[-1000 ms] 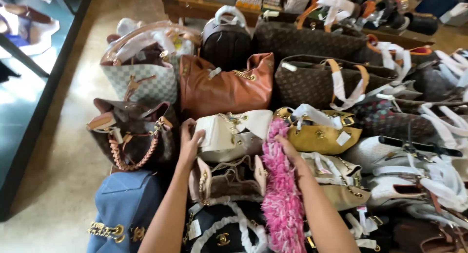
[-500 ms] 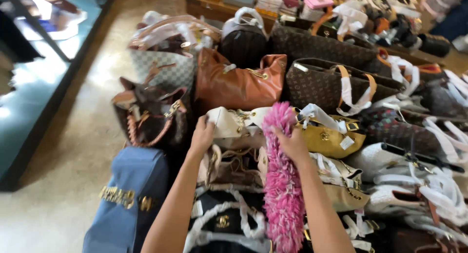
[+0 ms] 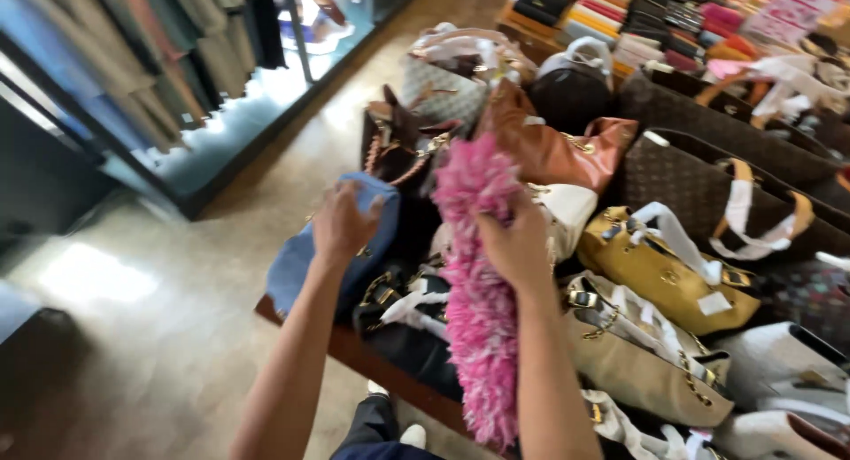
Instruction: The person uses a pink feather duster to clean several handbags on a display table. They wipe the surfaces of a black handbag, a beige quilted handbag, a white handbag, and a blue handbag, moving from one bag to the next.
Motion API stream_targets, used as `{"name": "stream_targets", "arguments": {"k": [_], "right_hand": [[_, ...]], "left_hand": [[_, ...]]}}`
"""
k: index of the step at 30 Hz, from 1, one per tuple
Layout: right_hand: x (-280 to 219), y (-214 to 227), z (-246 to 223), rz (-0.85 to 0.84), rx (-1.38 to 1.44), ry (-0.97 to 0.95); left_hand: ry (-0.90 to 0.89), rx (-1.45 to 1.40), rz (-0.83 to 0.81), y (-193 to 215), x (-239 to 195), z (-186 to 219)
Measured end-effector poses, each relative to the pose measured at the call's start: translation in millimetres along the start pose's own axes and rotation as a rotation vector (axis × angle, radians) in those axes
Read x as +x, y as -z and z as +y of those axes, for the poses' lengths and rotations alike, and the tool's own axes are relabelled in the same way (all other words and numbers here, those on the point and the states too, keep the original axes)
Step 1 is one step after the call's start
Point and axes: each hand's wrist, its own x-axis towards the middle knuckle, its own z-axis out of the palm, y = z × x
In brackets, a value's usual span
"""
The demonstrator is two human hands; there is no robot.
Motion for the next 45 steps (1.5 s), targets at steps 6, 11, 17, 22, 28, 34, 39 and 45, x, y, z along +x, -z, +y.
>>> {"name": "stream_targets", "arguments": {"k": [6,11,17,22,28,34,39,45], "right_hand": [[-45.9,-112.5,32.1,-0.159,0.123,-0.120],[-66.1,-143.2,28.8,-0.231,0.104,-0.221],[-51.1,-179.6,8.7,-0.192,0.181,-0.259],[-34.2,-250.6,-43.5,-0.081,0.028,-0.314],[-34.9,-336.9,-86.4,-0.090,-0.241,-0.092],[-26.4,-343.2,-79.3,0.003,-0.319,-0.157],[-26.5,-378.7,-22.8,0.056,-0.607,-0.170],[-6.1,-398.5,-18.6,0.153,-0.705,-0.254]], "left_hand": [[0.109,0.312,-0.135,6.4,-50.2,-72.5],[0.073,0.320,-0.326,1.6,-21.7,-100.3],[0.055,-0.046,-0.303,25.8,26.3,-164.1],[0.076,-0.219,-0.396,18.0,94.9,-253.3],[-0.876,-0.355,-0.309,-74.8,137.1,-340.3],[-0.050,-0.673,-0.800,-111.3,170.9,-335.7],[0.206,-0.487,-1.018,-99.6,194.4,-334.7],[0.154,-0.548,-1.310,-75.6,215.5,-300.3]]}}
